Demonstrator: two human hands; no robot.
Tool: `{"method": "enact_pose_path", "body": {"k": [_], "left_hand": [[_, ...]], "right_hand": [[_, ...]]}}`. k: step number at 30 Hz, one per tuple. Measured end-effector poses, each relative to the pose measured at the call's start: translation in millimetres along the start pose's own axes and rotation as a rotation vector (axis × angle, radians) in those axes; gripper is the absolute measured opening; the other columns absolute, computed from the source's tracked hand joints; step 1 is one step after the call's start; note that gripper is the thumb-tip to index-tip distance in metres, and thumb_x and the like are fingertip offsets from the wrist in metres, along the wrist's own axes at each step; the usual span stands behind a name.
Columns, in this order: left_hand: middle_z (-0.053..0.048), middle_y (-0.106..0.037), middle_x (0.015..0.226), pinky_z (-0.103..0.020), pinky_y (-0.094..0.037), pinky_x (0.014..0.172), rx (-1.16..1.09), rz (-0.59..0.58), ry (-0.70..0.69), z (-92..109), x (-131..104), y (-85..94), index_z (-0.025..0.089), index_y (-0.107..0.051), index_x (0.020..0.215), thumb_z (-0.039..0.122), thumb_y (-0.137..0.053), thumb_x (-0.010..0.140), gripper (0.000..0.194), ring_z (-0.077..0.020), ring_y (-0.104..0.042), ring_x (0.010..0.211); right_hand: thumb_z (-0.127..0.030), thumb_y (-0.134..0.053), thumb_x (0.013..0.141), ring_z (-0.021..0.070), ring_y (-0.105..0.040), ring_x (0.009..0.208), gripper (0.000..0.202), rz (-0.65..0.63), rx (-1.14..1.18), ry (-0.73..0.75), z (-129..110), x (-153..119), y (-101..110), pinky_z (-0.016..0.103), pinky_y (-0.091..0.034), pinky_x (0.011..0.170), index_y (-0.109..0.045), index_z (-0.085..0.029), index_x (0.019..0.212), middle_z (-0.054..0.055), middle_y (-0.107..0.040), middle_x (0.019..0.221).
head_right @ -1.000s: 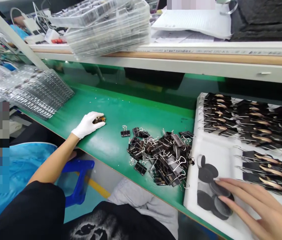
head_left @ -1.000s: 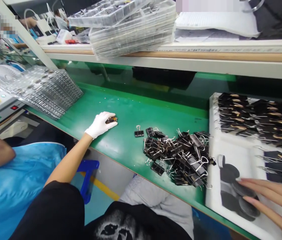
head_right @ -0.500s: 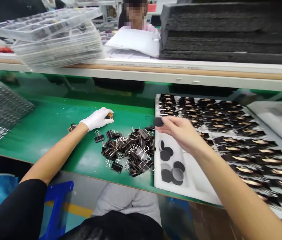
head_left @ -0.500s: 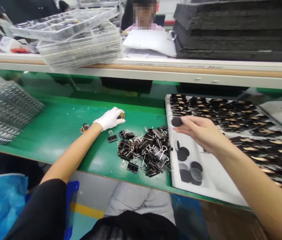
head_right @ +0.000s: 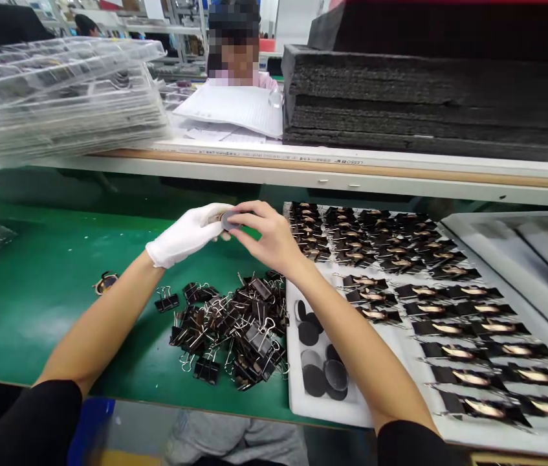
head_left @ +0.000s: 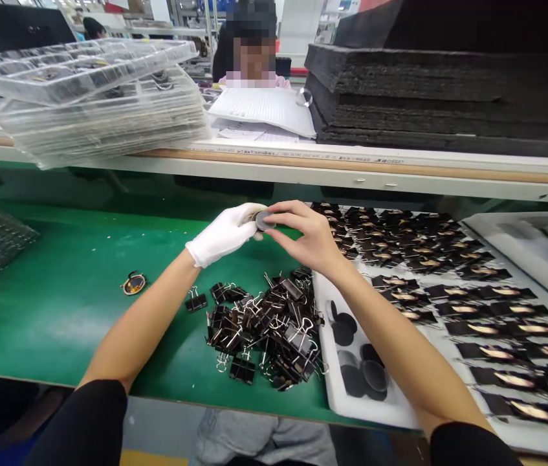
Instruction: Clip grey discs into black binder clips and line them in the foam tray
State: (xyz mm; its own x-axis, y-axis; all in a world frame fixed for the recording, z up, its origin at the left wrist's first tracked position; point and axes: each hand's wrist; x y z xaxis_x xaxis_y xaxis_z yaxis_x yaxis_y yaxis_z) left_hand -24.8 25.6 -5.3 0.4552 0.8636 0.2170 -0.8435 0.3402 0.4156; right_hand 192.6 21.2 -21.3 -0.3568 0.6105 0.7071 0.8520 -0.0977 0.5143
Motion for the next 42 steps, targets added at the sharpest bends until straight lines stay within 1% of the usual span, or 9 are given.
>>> {"method": "enact_pose_path", "body": {"k": [4,12,19,24,27,30,33,37,42], "left_hand": [[-0.007,-0.076,0.115,-0.026,-0.056,0.077,-0.129,-0.075,0.065,6,-5,-2.1,0.018,-0.065,0.136,0.024,-0.060,0.089,0.048,-0.0148,-0.074,0.090],[-0.008,-0.075,0.126,-0.024,-0.053,0.075,-0.278,-0.018,0.224,7,0,-12.7,0.022,-0.066,0.137,0.025,-0.063,0.089,0.049,-0.0155,-0.076,0.100],[-0.009,-0.076,0.126,-0.025,-0.055,0.077,-0.320,0.031,0.203,4,-1,-8.7,0.021,-0.065,0.140,0.026,-0.067,0.089,0.051,-0.0159,-0.075,0.100],[-0.011,-0.077,0.124,-0.027,-0.058,0.078,-0.165,0.032,0.118,9,-4,-10.3,0.017,-0.068,0.135,0.043,-0.064,0.099,0.044,-0.0153,-0.075,0.092],[-0.010,-0.079,0.118,-0.029,-0.060,0.080,-0.094,0.120,0.074,9,-4,-17.9,0.015,-0.069,0.129,0.037,-0.068,0.096,0.040,-0.0157,-0.076,0.089],[-0.007,-0.080,0.103,-0.030,-0.059,0.079,0.002,0.156,0.061,10,-6,-18.6,0.014,-0.067,0.132,0.035,-0.070,0.093,0.044,-0.0160,-0.076,0.083],[-0.002,-0.077,0.084,-0.028,-0.054,0.073,0.252,0.061,0.072,17,-10,-5.4,0.014,-0.068,0.130,0.042,-0.064,0.097,0.043,-0.0155,-0.071,0.074],[-0.001,-0.076,0.082,-0.029,-0.045,0.067,0.642,-0.225,0.128,19,-18,10.8,0.020,-0.078,0.097,0.046,-0.054,0.101,0.035,-0.0159,-0.065,0.069],[-0.005,-0.078,0.106,-0.032,-0.043,0.069,0.821,-0.497,0.043,-13,-18,-15.8,0.028,-0.076,0.123,0.034,-0.062,0.093,0.034,-0.0227,-0.068,0.086]], "right_hand": [[-0.026,-0.073,0.095,0.0278,-0.074,0.112,0.013,0.024,-0.036,0.025,5,-9,-2,0.051,-0.061,0.098,-0.084,-0.030,0.100,0.007,-0.080,0.121],[-0.046,-0.081,0.090,0.0233,-0.079,0.102,0.022,0.265,0.513,-0.436,4,-11,-15,0.045,-0.066,0.098,-0.082,-0.028,0.104,0.005,-0.082,0.112],[-0.036,-0.081,0.089,0.0276,-0.074,0.122,0.014,0.180,0.361,-0.290,6,-16,-13,0.049,-0.066,0.104,-0.085,-0.030,0.100,0.006,-0.078,0.129],[-0.033,-0.078,0.090,0.0281,-0.075,0.120,0.009,0.162,0.308,-0.243,2,-16,-12,0.050,-0.065,0.105,-0.084,-0.027,0.093,0.008,-0.077,0.131],[-0.046,-0.086,0.082,0.0251,-0.077,0.112,0.032,0.164,0.463,-0.436,-2,-13,-13,0.043,-0.067,0.098,-0.079,-0.026,0.107,0.008,-0.078,0.127],[-0.054,-0.095,0.070,0.0239,-0.078,0.097,0.056,0.053,0.609,-0.605,-2,-10,-10,0.040,-0.068,0.088,-0.078,-0.023,0.113,0.008,-0.082,0.110],[-0.052,-0.099,0.062,0.0244,-0.077,0.089,0.052,-0.023,0.686,-0.712,1,-8,-5,0.036,-0.066,0.074,-0.081,-0.019,0.098,0.008,-0.082,0.095],[-0.042,-0.100,0.061,0.0219,-0.077,0.089,0.043,0.124,0.706,-0.803,5,-6,0,0.029,-0.060,0.065,-0.080,-0.021,0.093,0.006,-0.081,0.095],[-0.038,-0.094,0.068,0.0227,-0.078,0.095,0.035,0.113,0.690,-0.842,8,-7,-1,0.029,-0.059,0.065,-0.078,-0.022,0.095,0.005,-0.081,0.099]]}}
Point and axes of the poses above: each hand's wrist, its own x-axis towards the middle knuckle, its own y-axis out of the back of the hand, z = x × y
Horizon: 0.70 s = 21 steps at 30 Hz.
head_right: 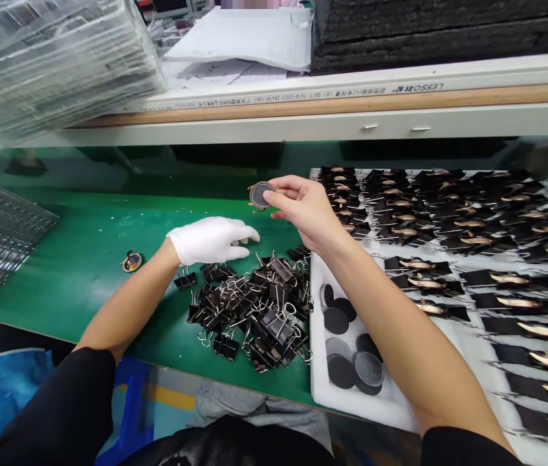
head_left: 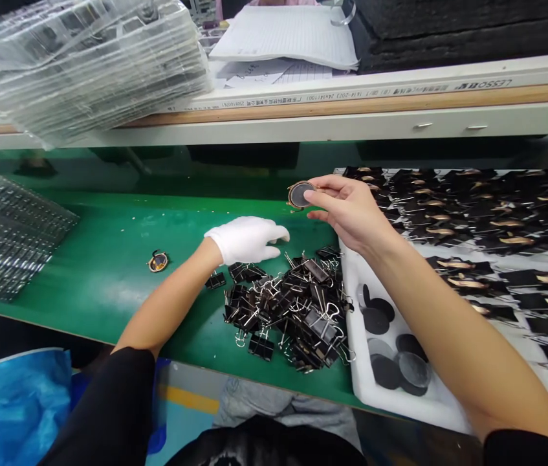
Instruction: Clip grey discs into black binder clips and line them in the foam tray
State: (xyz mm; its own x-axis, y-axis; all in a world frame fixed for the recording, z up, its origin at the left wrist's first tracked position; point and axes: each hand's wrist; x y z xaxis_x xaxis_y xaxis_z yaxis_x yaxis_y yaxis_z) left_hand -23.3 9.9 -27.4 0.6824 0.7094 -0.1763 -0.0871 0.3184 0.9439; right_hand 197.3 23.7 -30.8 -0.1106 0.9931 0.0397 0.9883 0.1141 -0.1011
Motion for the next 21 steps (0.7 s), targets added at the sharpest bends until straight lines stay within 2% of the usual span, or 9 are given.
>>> {"method": "enact_pose_path", "body": {"k": [3,6,9,12,14,16,19,21], "left_hand": [[-0.001,-0.071,0.079,-0.030,-0.033,0.059,-0.074,-0.079,-0.062,1,13,-16.5,0.026,-0.077,0.091,0.038,-0.067,0.092,0.016,-0.0180,-0.058,0.067],[0.002,-0.065,0.067,-0.029,-0.031,0.059,-0.169,-0.066,-0.137,-3,8,-7.1,0.023,-0.072,0.073,0.037,-0.064,0.093,0.026,-0.0132,-0.050,0.059],[0.003,-0.062,0.064,-0.027,-0.035,0.061,-0.218,0.084,-0.094,-10,-9,18.8,0.020,-0.069,0.071,0.038,-0.062,0.093,0.030,-0.0109,-0.049,0.059],[0.004,-0.053,0.060,-0.026,-0.034,0.058,-0.274,0.319,0.040,-11,-22,38.2,0.018,-0.062,0.067,0.038,-0.064,0.090,0.031,-0.0095,-0.043,0.058],[0.004,-0.051,0.060,-0.026,-0.033,0.057,-0.305,0.487,0.107,-6,-23,41.2,0.018,-0.059,0.066,0.036,-0.064,0.088,0.029,-0.0091,-0.041,0.058],[0.004,-0.054,0.062,-0.026,-0.034,0.058,-0.343,0.599,0.124,1,-21,38.1,0.018,-0.059,0.068,0.035,-0.063,0.088,0.027,-0.0092,-0.043,0.059],[0.002,-0.055,0.062,-0.027,-0.034,0.060,-0.320,0.656,0.123,12,-16,31.6,0.019,-0.057,0.067,0.043,-0.061,0.091,0.035,-0.0101,-0.044,0.059],[0.001,-0.048,0.057,-0.030,-0.029,0.061,-0.154,0.699,0.206,16,-15,30.3,0.020,-0.050,0.060,0.054,-0.061,0.091,0.047,-0.0110,-0.040,0.057]], "right_hand": [[-0.041,-0.095,0.069,0.0230,-0.078,0.097,0.038,-0.072,0.020,-0.014,0,-1,0,0.029,-0.059,0.068,-0.078,-0.022,0.096,0.006,-0.082,0.104],[-0.042,-0.098,0.066,0.0207,-0.077,0.095,0.040,-0.149,0.049,-0.040,-3,-1,3,0.027,-0.056,0.067,-0.080,-0.021,0.095,0.007,-0.082,0.107],[-0.044,-0.098,0.066,0.0176,-0.073,0.088,0.041,-0.230,0.075,-0.088,-8,1,10,0.025,-0.050,0.061,-0.083,-0.020,0.096,0.007,-0.082,0.103],[-0.046,-0.098,0.066,0.0164,-0.069,0.081,0.042,-0.364,0.047,-0.139,-13,1,14,0.026,-0.047,0.057,-0.084,-0.020,0.097,0.009,-0.082,0.108],[-0.045,-0.098,0.065,0.0152,-0.068,0.077,0.041,-0.458,0.003,-0.153,-15,-2,14,0.027,-0.046,0.057,-0.084,-0.020,0.094,0.009,-0.081,0.110],[-0.045,-0.098,0.066,0.0161,-0.069,0.078,0.039,-0.526,-0.016,-0.137,-15,-5,11,0.027,-0.046,0.058,-0.083,-0.019,0.091,0.009,-0.082,0.105],[-0.047,-0.097,0.069,0.0195,-0.071,0.083,0.038,-0.548,-0.026,-0.071,-13,-7,7,0.028,-0.047,0.060,-0.082,-0.019,0.091,0.008,-0.083,0.097],[-0.047,-0.097,0.069,0.0205,-0.073,0.083,0.038,-0.525,-0.037,-0.030,-12,-7,6,0.030,-0.052,0.066,-0.082,-0.020,0.091,0.008,-0.083,0.096]]}}
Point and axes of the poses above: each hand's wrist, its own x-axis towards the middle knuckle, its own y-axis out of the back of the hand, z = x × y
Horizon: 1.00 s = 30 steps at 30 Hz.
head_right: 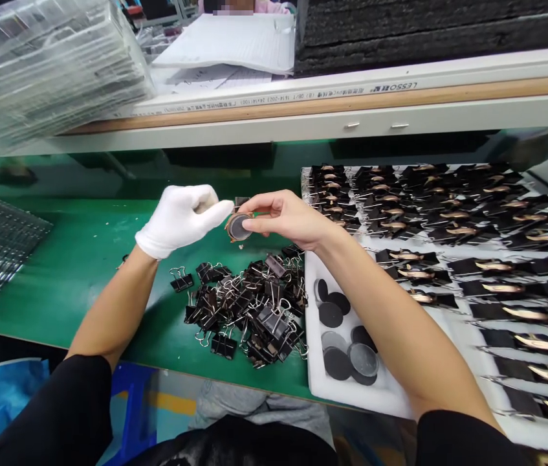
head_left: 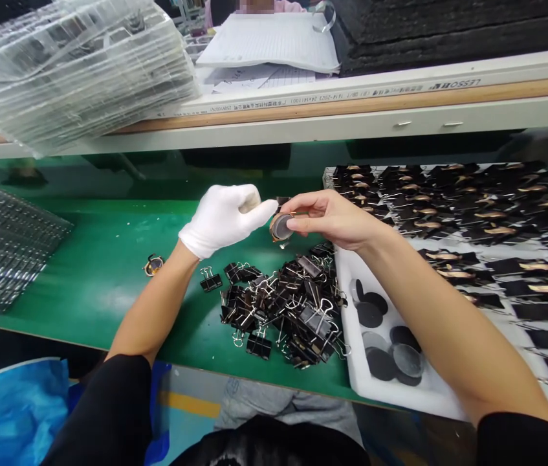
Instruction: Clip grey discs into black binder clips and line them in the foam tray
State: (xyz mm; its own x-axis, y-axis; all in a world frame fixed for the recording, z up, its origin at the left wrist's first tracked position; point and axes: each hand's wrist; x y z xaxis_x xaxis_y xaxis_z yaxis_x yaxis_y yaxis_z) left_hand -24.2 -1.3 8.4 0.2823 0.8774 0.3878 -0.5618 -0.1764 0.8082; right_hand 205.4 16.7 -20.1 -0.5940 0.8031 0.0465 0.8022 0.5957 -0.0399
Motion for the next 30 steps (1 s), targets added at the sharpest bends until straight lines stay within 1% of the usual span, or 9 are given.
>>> {"method": "enact_pose_path", "body": {"k": [2,4,7,10,12,16,19,25,30], "left_hand": [[0.000,-0.042,0.052,-0.032,-0.025,0.062,0.191,0.006,0.061,1,0,1.1,0.020,-0.044,0.055,0.063,-0.062,0.089,0.058,-0.0120,-0.036,0.054],[-0.001,-0.041,0.050,-0.033,-0.022,0.060,0.240,-0.098,0.128,1,0,2.7,0.021,-0.043,0.053,0.069,-0.060,0.088,0.063,-0.0127,-0.032,0.052],[0.001,-0.036,0.051,-0.034,-0.018,0.058,0.110,-0.264,0.138,0,0,1.4,0.021,-0.038,0.051,0.070,-0.057,0.090,0.066,-0.0122,-0.026,0.053],[0.003,-0.025,0.056,-0.034,-0.015,0.058,-0.060,-0.257,0.115,-3,0,-4.6,0.021,-0.028,0.054,0.068,-0.057,0.091,0.067,-0.0116,-0.021,0.058],[0.003,-0.022,0.060,-0.034,-0.014,0.057,-0.145,-0.246,0.119,-6,1,-8.8,0.021,-0.025,0.056,0.067,-0.059,0.090,0.066,-0.0114,-0.020,0.060],[0.002,-0.029,0.058,-0.033,-0.014,0.055,-0.191,-0.353,0.162,-11,3,-13.5,0.021,-0.036,0.055,0.071,-0.060,0.089,0.065,-0.0111,-0.023,0.058],[0.002,-0.034,0.056,-0.033,-0.015,0.055,-0.291,-0.411,0.152,-11,3,-16.4,0.021,-0.041,0.056,0.068,-0.059,0.089,0.060,-0.0110,-0.026,0.056],[0.002,-0.027,0.055,-0.032,-0.015,0.055,-0.361,-0.258,0.056,-14,1,-25.0,0.022,-0.031,0.053,0.060,-0.058,0.092,0.061,-0.0107,-0.024,0.055],[0.003,-0.035,0.054,-0.031,-0.022,0.053,-0.438,-0.111,0.024,-15,3,-20.2,0.022,-0.033,0.054,0.056,-0.060,0.094,0.059,-0.0103,-0.032,0.054]], "right_hand": [[-0.045,-0.099,0.068,0.0218,-0.075,0.086,0.037,0.003,0.000,0.023,1,0,1,0.034,-0.058,0.078,-0.082,-0.020,0.089,0.008,-0.084,0.095],[-0.043,-0.100,0.067,0.0231,-0.077,0.088,0.037,-0.007,0.003,0.028,2,0,2,0.038,-0.060,0.088,-0.082,-0.020,0.088,0.008,-0.084,0.094],[-0.041,-0.102,0.063,0.0237,-0.078,0.087,0.039,-0.003,-0.032,0.006,1,-1,3,0.038,-0.060,0.088,-0.082,-0.019,0.089,0.007,-0.084,0.092],[-0.042,-0.101,0.065,0.0237,-0.079,0.088,0.038,-0.016,-0.033,0.015,0,-2,4,0.039,-0.061,0.090,-0.082,-0.020,0.089,0.008,-0.084,0.093],[-0.044,-0.100,0.066,0.0237,-0.079,0.089,0.037,-0.029,-0.035,0.033,0,-2,5,0.039,-0.061,0.092,-0.082,-0.020,0.089,0.008,-0.084,0.094],[-0.044,-0.100,0.066,0.0233,-0.079,0.088,0.037,-0.027,-0.060,0.037,0,-2,6,0.040,-0.062,0.092,-0.083,-0.021,0.089,0.007,-0.084,0.094],[-0.044,-0.100,0.066,0.0233,-0.079,0.087,0.035,-0.055,-0.052,0.047,0,-2,6,0.040,-0.063,0.090,-0.083,-0.021,0.087,0.007,-0.084,0.091],[-0.045,-0.100,0.066,0.0215,-0.076,0.083,0.036,-0.044,-0.042,0.048,-2,-3,9,0.034,-0.062,0.077,-0.082,-0.021,0.086,0.006,-0.082,0.088],[-0.046,-0.101,0.064,0.0152,-0.067,0.074,0.041,0.218,0.041,0.040,-1,0,26,0.026,-0.047,0.052,-0.083,-0.020,0.090,0.007,-0.080,0.099]]}}
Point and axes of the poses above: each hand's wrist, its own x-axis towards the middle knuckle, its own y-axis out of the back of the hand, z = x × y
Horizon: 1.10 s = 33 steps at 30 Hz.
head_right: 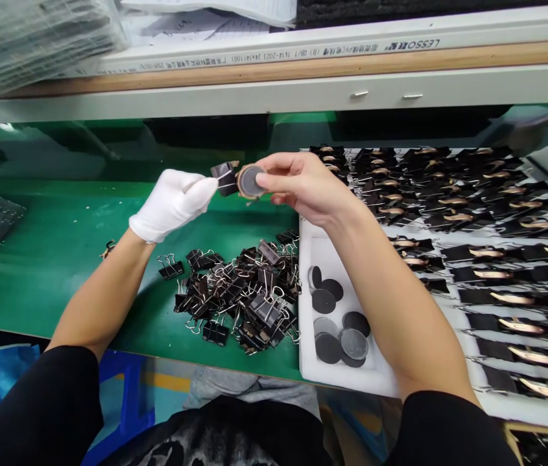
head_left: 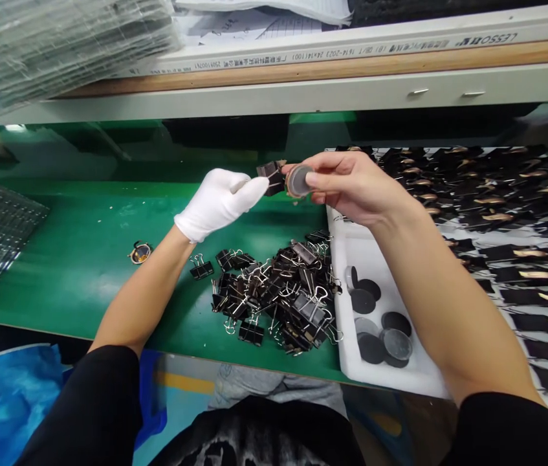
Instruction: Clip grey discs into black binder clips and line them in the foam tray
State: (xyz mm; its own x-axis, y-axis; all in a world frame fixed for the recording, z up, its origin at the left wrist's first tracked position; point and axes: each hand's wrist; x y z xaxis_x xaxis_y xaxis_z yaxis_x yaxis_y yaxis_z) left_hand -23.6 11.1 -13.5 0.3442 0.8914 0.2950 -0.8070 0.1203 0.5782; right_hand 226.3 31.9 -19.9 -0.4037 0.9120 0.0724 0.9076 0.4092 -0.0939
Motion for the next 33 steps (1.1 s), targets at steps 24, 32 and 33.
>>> {"method": "enact_pose_path", "body": {"k": [24,32,33], "left_hand": [[0.002,-0.043,0.050,-0.031,-0.026,0.052,0.066,-0.067,0.028,7,-5,-11.4,0.020,-0.051,0.052,0.052,-0.063,0.097,0.057,-0.0101,-0.038,0.051],[-0.004,-0.065,0.066,-0.032,-0.046,0.068,0.081,-0.302,0.029,3,-7,-16.5,0.018,-0.073,0.083,0.063,-0.035,0.109,0.064,-0.0164,-0.060,0.063],[-0.004,-0.067,0.072,-0.032,-0.044,0.068,0.182,-0.348,-0.035,5,-7,-23.9,0.019,-0.073,0.088,0.060,-0.044,0.107,0.054,-0.0169,-0.060,0.067]], "right_hand": [[-0.061,-0.100,0.061,0.0198,-0.066,0.080,0.056,0.070,-0.104,0.039,19,4,0,0.032,-0.050,0.061,-0.078,-0.023,0.096,0.003,-0.072,0.083],[-0.089,-0.072,0.074,0.0283,-0.069,0.108,0.064,0.108,0.057,0.024,18,14,2,0.040,-0.059,0.076,-0.070,-0.033,0.106,0.005,-0.075,0.106],[-0.092,-0.069,0.073,0.0278,-0.069,0.107,0.066,0.109,0.059,0.028,18,15,3,0.040,-0.059,0.075,-0.070,-0.034,0.105,0.004,-0.074,0.102]]}}
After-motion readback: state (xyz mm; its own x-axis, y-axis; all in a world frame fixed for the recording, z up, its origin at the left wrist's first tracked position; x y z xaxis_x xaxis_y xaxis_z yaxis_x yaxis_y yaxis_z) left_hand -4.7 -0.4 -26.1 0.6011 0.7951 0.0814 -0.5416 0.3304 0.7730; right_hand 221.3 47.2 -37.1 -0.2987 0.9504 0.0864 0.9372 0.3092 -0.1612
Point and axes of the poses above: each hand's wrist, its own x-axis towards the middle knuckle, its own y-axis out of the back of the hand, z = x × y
